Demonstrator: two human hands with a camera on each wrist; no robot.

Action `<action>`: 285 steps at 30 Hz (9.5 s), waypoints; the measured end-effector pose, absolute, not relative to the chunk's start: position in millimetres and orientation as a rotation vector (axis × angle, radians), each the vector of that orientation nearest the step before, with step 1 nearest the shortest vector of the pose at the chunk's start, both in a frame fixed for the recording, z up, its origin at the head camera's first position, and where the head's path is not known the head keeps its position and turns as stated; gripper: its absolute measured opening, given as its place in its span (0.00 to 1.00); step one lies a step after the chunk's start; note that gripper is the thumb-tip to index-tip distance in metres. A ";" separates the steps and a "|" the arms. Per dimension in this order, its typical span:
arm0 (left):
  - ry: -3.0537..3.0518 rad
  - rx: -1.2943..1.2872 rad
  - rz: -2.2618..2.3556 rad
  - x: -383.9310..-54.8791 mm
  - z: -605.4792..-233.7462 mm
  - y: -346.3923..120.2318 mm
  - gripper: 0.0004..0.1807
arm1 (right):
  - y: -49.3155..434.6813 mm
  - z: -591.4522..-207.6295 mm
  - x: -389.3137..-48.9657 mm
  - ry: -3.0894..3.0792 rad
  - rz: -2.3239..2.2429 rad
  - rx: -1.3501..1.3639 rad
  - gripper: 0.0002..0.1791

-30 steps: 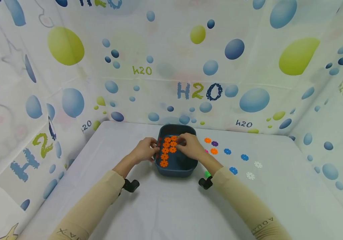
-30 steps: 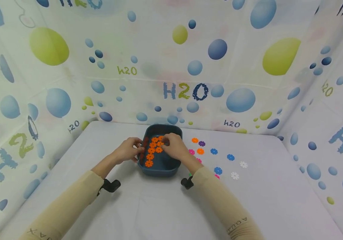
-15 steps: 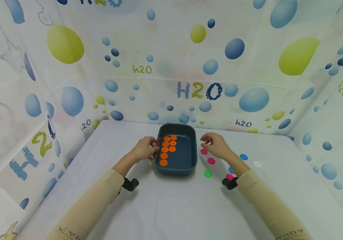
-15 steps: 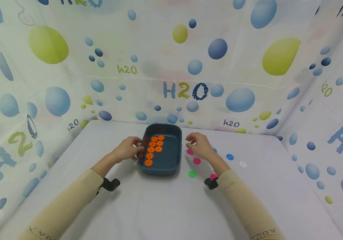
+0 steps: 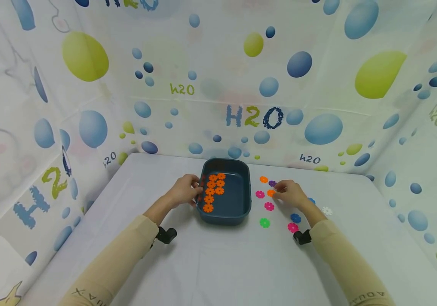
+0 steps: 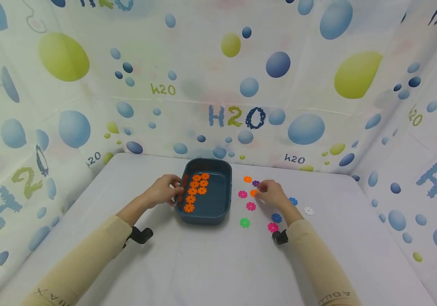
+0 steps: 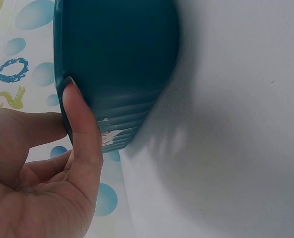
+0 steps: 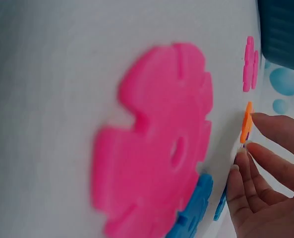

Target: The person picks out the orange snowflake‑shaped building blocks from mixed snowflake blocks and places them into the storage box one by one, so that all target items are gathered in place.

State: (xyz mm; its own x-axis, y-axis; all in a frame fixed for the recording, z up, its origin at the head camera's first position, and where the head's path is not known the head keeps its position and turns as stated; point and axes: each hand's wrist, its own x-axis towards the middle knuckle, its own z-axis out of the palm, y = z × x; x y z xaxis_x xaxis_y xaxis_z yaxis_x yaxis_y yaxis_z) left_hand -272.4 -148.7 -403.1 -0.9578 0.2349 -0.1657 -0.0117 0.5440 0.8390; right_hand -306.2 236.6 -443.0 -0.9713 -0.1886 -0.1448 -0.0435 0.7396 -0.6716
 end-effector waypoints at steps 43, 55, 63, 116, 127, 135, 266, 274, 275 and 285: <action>2.539 0.178 1.350 -268.1 -397.5 -146.4 0.19 | 192.0 -389.5 -273.1 2.536 -1.399 -0.428 0.11; 2.545 0.162 1.350 -267.3 -398.8 -145.6 0.19 | 144.6 -385.1 -271.7 2.500 -1.425 -0.544 0.07; 2.537 0.162 1.358 -267.0 -398.2 -145.7 0.19 | 117.4 -390.0 -274.9 2.507 -1.386 -0.605 0.07; 2.502 0.174 1.375 -267.6 -400.2 -147.9 0.20 | 60.9 -428.0 -300.7 2.756 -0.820 -0.482 0.10; 2.515 0.168 1.369 -271.5 -401.9 -147.4 0.19 | 60.0 -425.5 -302.5 2.747 -0.802 -0.476 0.09; 2.512 0.166 1.373 -271.6 -402.4 -147.4 0.19 | 62.1 -419.0 -299.4 2.751 -0.764 -0.526 0.10; 2.535 0.179 1.372 -267.9 -406.2 -148.0 0.19 | 187.5 -382.1 -292.5 2.524 -1.445 -0.335 0.15; 2.535 0.183 1.377 -267.5 -405.3 -147.5 0.19 | 161.5 -381.7 -278.0 2.472 -1.410 -0.446 0.12; 2.534 0.183 1.377 -267.7 -405.8 -147.7 0.19 | 158.7 -381.9 -277.2 2.461 -1.414 -0.466 0.12; 2.525 0.177 1.386 -266.2 -403.9 -147.6 0.18 | 131.9 -383.6 -272.1 2.394 -1.387 -0.638 0.11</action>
